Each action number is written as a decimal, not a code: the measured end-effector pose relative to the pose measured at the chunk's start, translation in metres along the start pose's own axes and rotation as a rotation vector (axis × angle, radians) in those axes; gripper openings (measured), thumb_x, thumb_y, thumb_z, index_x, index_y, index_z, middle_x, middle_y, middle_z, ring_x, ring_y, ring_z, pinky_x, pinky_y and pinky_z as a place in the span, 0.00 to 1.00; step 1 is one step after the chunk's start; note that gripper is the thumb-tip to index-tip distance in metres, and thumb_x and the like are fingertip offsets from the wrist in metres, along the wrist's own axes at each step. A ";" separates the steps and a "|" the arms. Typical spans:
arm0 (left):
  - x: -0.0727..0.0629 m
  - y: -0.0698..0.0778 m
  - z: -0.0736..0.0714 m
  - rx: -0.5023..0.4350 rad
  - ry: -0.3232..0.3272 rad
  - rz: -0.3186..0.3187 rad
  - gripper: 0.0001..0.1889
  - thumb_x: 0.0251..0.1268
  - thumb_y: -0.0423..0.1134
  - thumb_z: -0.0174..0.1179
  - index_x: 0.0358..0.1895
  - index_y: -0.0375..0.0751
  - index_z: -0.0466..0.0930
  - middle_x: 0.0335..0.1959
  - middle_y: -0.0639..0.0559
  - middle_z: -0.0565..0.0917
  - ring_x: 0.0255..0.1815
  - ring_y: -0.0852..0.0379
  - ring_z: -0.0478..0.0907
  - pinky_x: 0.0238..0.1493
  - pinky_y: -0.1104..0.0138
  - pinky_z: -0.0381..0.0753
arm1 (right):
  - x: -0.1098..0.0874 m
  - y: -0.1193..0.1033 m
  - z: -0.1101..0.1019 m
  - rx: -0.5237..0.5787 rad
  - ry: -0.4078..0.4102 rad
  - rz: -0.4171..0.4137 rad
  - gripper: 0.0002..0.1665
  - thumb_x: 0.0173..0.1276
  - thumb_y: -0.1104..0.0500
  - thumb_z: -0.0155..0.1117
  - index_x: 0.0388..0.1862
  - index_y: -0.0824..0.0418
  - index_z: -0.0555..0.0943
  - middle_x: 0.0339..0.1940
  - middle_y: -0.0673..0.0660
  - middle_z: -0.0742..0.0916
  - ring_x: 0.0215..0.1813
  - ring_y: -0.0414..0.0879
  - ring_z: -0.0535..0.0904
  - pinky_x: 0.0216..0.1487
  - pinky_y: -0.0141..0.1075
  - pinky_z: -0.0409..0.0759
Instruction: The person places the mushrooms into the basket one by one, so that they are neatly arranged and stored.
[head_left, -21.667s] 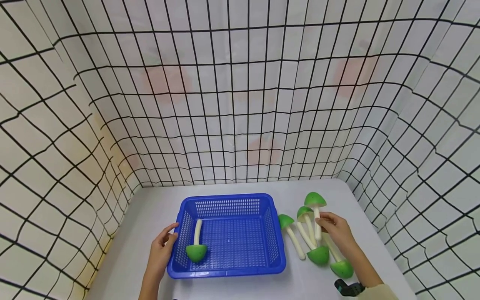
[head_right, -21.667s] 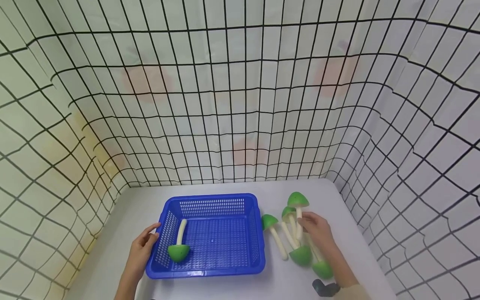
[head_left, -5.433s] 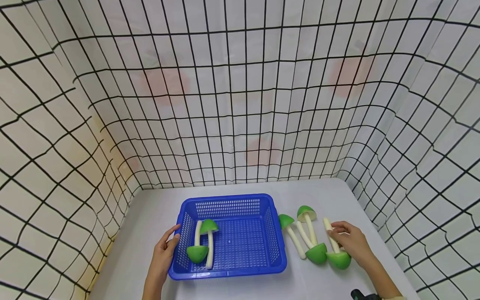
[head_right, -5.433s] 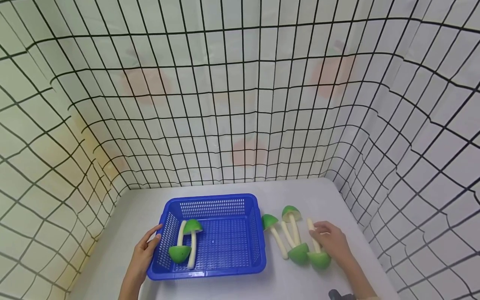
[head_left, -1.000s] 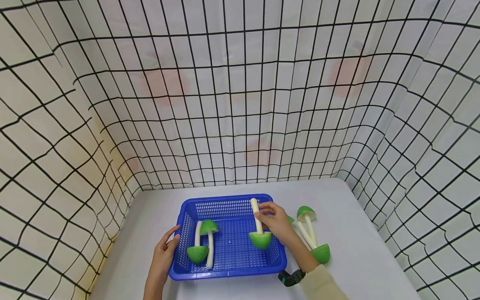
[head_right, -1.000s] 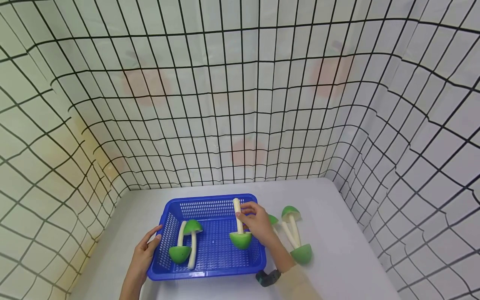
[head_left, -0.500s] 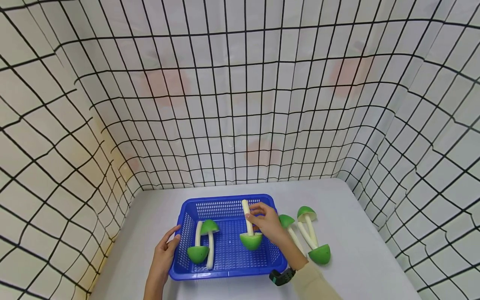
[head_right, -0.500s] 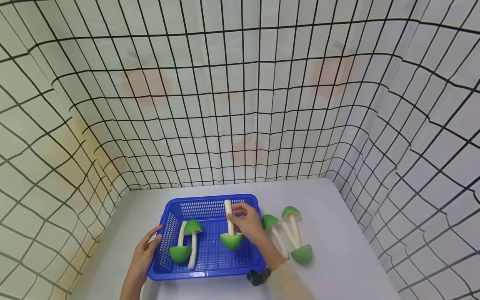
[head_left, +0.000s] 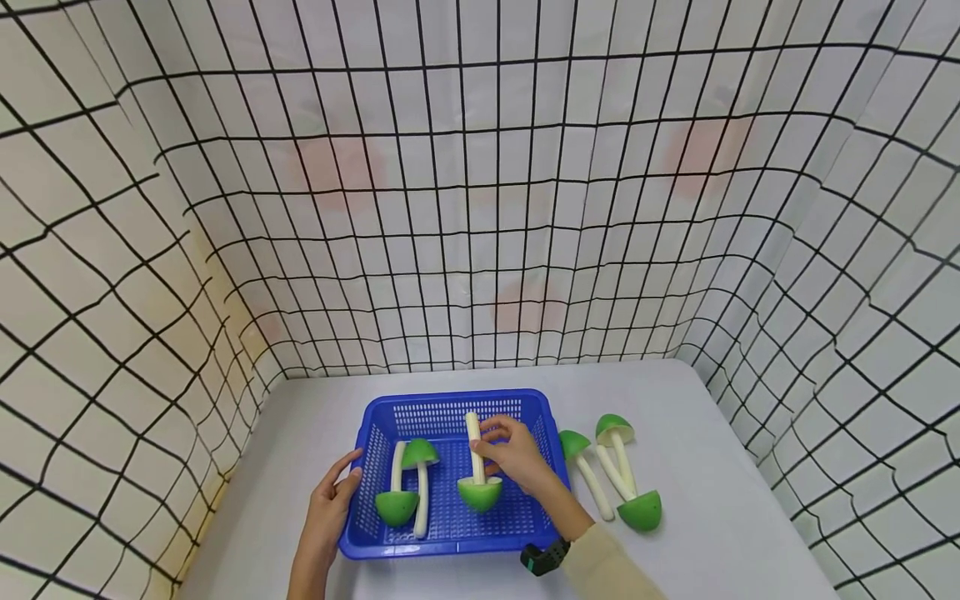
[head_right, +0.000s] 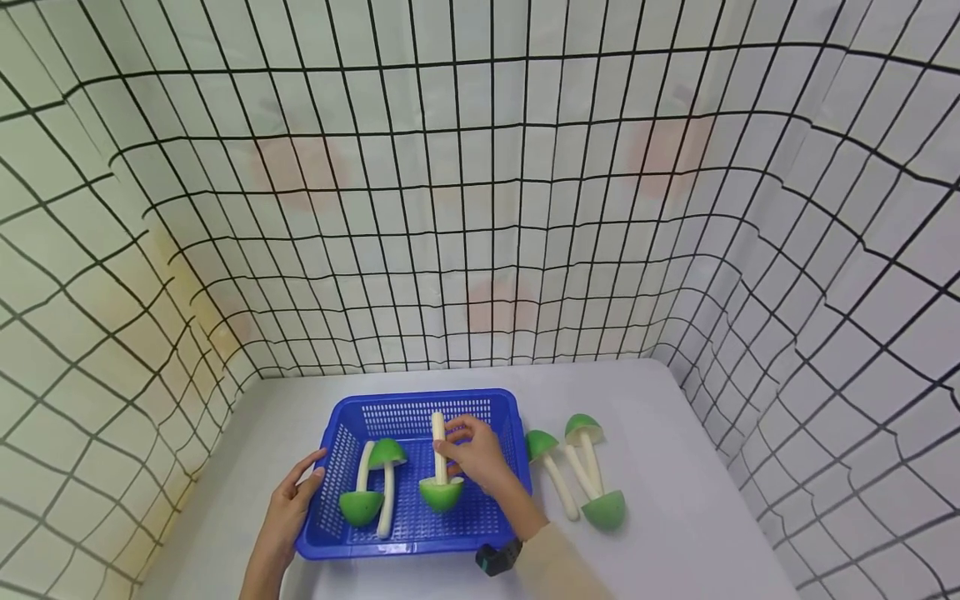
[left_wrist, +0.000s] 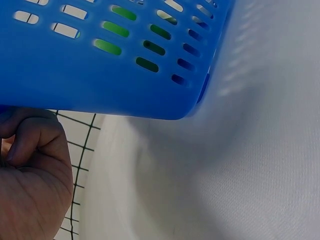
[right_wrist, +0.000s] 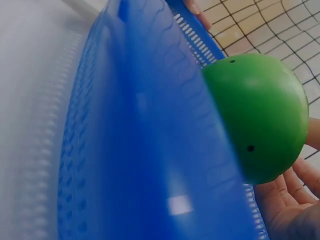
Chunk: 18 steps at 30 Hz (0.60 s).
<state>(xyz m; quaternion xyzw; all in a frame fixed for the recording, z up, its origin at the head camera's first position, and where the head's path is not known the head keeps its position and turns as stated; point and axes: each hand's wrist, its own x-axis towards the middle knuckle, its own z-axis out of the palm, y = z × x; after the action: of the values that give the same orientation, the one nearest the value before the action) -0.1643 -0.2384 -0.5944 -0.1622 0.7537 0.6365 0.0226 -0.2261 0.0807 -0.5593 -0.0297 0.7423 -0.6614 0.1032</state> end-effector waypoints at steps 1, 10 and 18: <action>0.000 0.000 0.000 0.000 0.000 -0.001 0.26 0.80 0.55 0.54 0.76 0.59 0.69 0.63 0.34 0.82 0.49 0.51 0.84 0.45 0.63 0.85 | 0.000 0.000 0.001 0.006 -0.006 0.009 0.24 0.68 0.59 0.74 0.58 0.66 0.78 0.47 0.62 0.86 0.36 0.47 0.88 0.36 0.49 0.89; 0.000 0.001 0.000 -0.009 -0.005 -0.005 0.26 0.79 0.55 0.54 0.76 0.60 0.69 0.62 0.35 0.82 0.49 0.51 0.83 0.45 0.63 0.85 | 0.001 0.001 0.014 0.012 -0.028 0.035 0.27 0.64 0.60 0.77 0.58 0.66 0.77 0.47 0.63 0.85 0.34 0.49 0.89 0.36 0.50 0.89; -0.001 0.001 0.001 -0.001 0.003 -0.008 0.26 0.80 0.55 0.54 0.76 0.60 0.69 0.63 0.34 0.81 0.50 0.51 0.84 0.46 0.62 0.86 | 0.006 0.007 0.026 -0.020 -0.027 0.075 0.27 0.63 0.60 0.78 0.56 0.65 0.77 0.46 0.63 0.83 0.35 0.52 0.88 0.32 0.44 0.89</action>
<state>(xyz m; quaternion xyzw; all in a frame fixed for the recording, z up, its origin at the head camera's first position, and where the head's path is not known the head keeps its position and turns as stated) -0.1639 -0.2374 -0.5936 -0.1662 0.7528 0.6364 0.0242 -0.2258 0.0550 -0.5699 -0.0120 0.7481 -0.6490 0.1376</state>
